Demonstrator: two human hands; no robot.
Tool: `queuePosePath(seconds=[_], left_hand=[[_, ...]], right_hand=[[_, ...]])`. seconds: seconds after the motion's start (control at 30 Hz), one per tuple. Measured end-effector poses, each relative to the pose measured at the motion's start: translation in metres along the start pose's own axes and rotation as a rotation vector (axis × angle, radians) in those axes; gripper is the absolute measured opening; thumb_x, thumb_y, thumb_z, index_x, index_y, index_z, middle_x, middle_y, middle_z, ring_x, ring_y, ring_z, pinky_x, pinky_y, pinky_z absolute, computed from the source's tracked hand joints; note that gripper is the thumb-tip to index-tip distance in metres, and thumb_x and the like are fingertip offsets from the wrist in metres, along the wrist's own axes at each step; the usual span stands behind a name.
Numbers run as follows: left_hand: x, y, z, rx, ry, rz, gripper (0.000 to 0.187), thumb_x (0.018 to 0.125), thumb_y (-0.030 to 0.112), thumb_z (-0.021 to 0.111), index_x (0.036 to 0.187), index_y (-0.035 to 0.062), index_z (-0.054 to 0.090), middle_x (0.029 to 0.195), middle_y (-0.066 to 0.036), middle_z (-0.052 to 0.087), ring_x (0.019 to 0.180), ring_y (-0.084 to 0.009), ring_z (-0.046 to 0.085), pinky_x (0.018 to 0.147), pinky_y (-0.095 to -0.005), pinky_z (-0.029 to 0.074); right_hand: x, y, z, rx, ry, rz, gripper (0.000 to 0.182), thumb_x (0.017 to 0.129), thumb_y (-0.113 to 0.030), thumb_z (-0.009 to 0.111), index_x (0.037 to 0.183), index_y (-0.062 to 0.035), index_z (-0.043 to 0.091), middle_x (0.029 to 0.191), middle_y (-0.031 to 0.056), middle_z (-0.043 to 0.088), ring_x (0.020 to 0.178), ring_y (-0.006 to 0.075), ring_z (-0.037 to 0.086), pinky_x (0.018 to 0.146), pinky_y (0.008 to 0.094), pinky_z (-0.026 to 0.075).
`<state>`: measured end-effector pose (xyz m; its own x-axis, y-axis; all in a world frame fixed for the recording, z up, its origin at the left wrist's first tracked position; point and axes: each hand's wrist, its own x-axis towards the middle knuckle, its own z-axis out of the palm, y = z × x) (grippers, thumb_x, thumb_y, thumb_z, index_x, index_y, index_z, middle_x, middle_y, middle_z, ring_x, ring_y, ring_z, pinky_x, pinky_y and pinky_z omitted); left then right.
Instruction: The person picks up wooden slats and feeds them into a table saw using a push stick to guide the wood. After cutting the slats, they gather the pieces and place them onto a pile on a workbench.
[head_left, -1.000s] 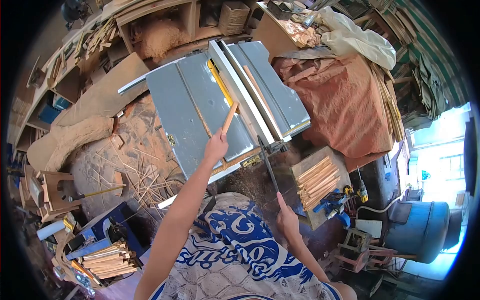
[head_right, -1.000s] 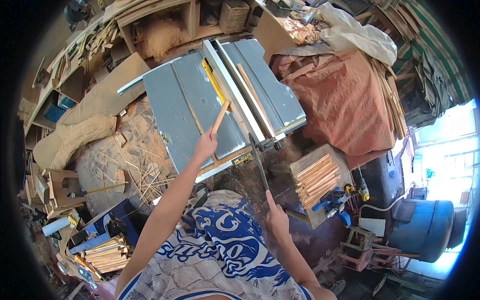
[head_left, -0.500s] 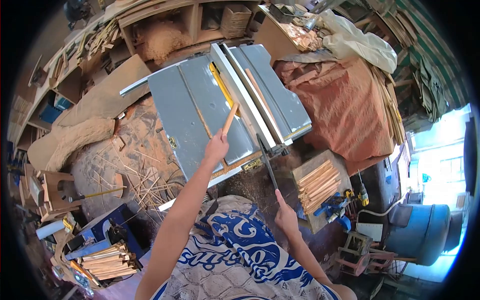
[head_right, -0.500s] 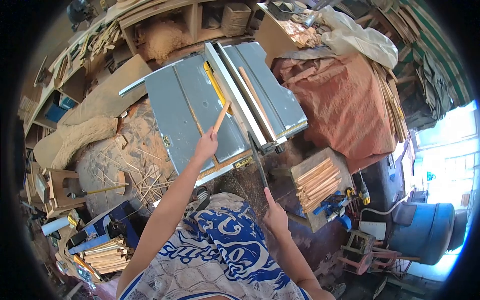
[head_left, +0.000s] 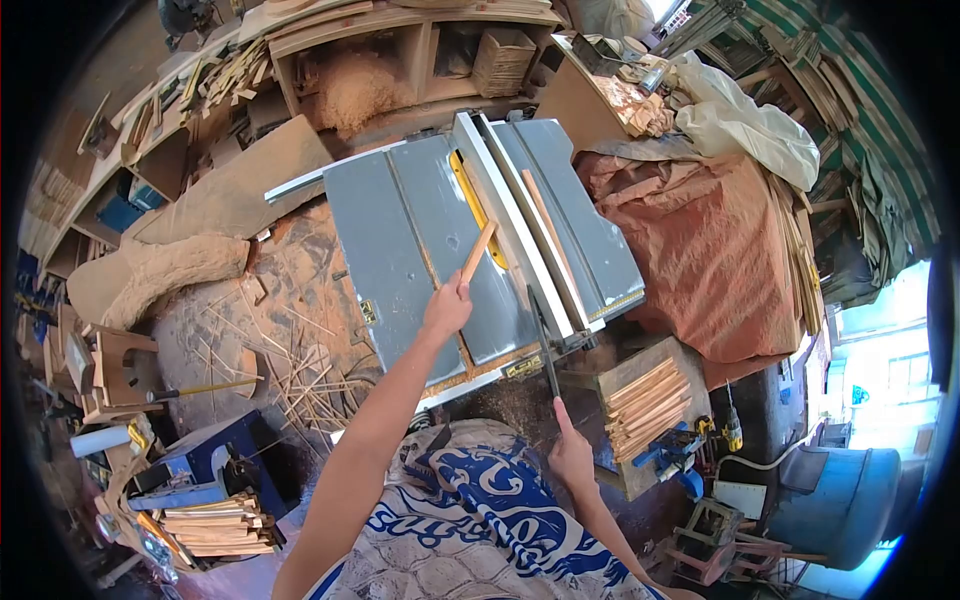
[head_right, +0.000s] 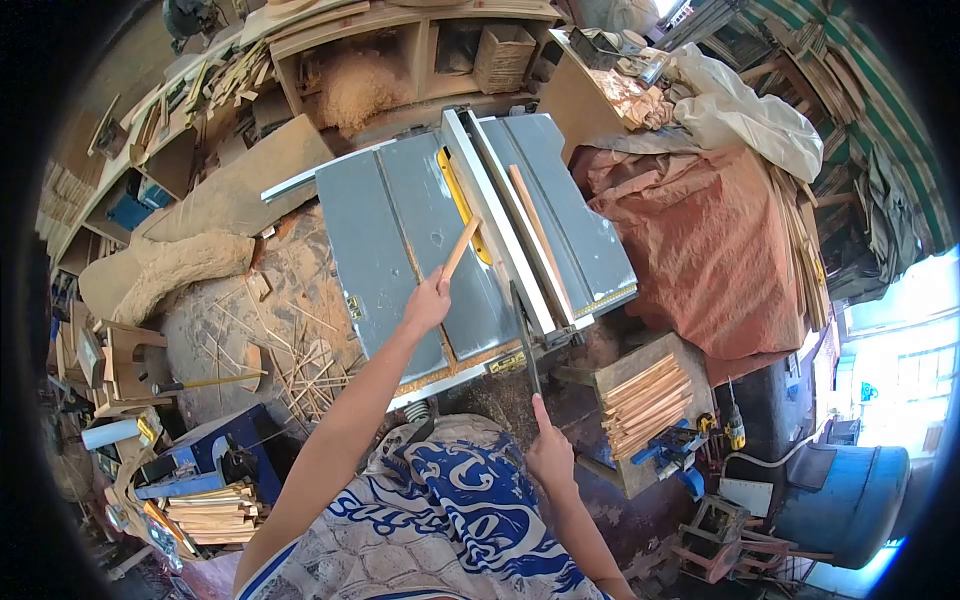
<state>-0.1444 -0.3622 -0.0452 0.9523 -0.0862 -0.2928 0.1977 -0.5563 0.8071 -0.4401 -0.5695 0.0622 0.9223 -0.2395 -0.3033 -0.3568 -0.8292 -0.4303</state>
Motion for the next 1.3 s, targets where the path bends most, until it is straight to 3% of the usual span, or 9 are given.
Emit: queuePosePath(seconds=[0.57,0.63,0.73,0.87,0.97,1.17,1.3], left_hand=[[0.074,0.009,-0.023,0.021,0.114,0.045,0.049,0.106,0.029,0.048,0.148,0.0051,0.055,0.109,-0.03,0.072,0.104,-0.0482,0.069,0.093,-0.0545,0.054],[0.083,0.011,-0.026,0.016,0.12,0.046,0.049,0.106,0.028,0.048,0.148,0.0057,0.054,0.11,-0.03,0.072,0.105,-0.0484,0.069,0.093,-0.0543,0.054],[0.096,0.014,-0.029,0.023,0.121,0.041,0.048,0.106,0.028,0.048,0.149,0.0065,0.054,0.11,-0.03,0.072,0.106,-0.049,0.069,0.093,-0.055,0.054],[0.105,0.014,-0.028,0.012,0.148,0.032,0.047,0.106,0.027,0.047,0.148,0.007,0.054,0.11,-0.03,0.072,0.106,-0.0497,0.068,0.093,-0.0559,0.054],[0.115,0.016,-0.027,-0.002,0.118,0.026,0.045,0.106,0.028,0.048,0.146,0.0088,0.056,0.102,-0.027,0.072,0.1,-0.0479,0.068,0.087,-0.0539,0.053],[0.137,0.019,-0.028,-0.009,0.184,0.045,0.045,0.105,0.027,0.047,0.145,0.008,0.054,0.107,-0.03,0.072,0.103,-0.0515,0.067,0.091,-0.0584,0.053],[0.148,0.025,-0.031,-0.001,0.205,0.032,0.044,0.105,0.027,0.047,0.144,0.0091,0.055,0.107,-0.03,0.072,0.103,-0.0517,0.067,0.09,-0.059,0.053]], right_hand=[[0.073,-0.042,0.005,0.007,0.022,-0.033,0.091,0.085,0.007,0.053,0.165,-0.031,0.03,0.094,0.0307,0.068,0.09,0.0513,0.066,0.079,0.0585,0.051],[0.081,-0.046,0.005,0.016,0.043,-0.058,0.094,0.083,0.005,0.057,0.165,-0.0327,0.03,0.087,0.0254,0.068,0.083,0.0483,0.067,0.075,0.0592,0.051],[0.094,-0.05,0.007,-0.002,0.022,-0.036,0.092,0.085,0.007,0.054,0.165,-0.0319,0.029,0.092,0.0306,0.068,0.088,0.0507,0.067,0.078,0.0593,0.05],[0.106,-0.056,0.009,0.011,0.0,-0.013,0.092,0.085,0.007,0.054,0.165,-0.0322,0.029,0.091,0.0305,0.068,0.088,0.0506,0.066,0.078,0.0596,0.05],[0.114,-0.058,0.009,0.03,0.037,-0.062,0.097,0.081,0.005,0.059,0.164,-0.0345,0.029,0.088,0.0262,0.068,0.085,0.0485,0.068,0.076,0.0589,0.052],[0.136,-0.073,0.006,0.059,-0.03,0.001,0.095,0.084,0.007,0.056,0.165,-0.0341,0.027,0.09,0.0299,0.068,0.089,0.05,0.067,0.079,0.0589,0.05],[0.151,-0.075,0.009,0.02,-0.039,-0.024,0.101,0.082,0.004,0.062,0.166,-0.0355,0.023,0.09,0.0258,0.07,0.087,0.0482,0.068,0.079,0.0586,0.052]])
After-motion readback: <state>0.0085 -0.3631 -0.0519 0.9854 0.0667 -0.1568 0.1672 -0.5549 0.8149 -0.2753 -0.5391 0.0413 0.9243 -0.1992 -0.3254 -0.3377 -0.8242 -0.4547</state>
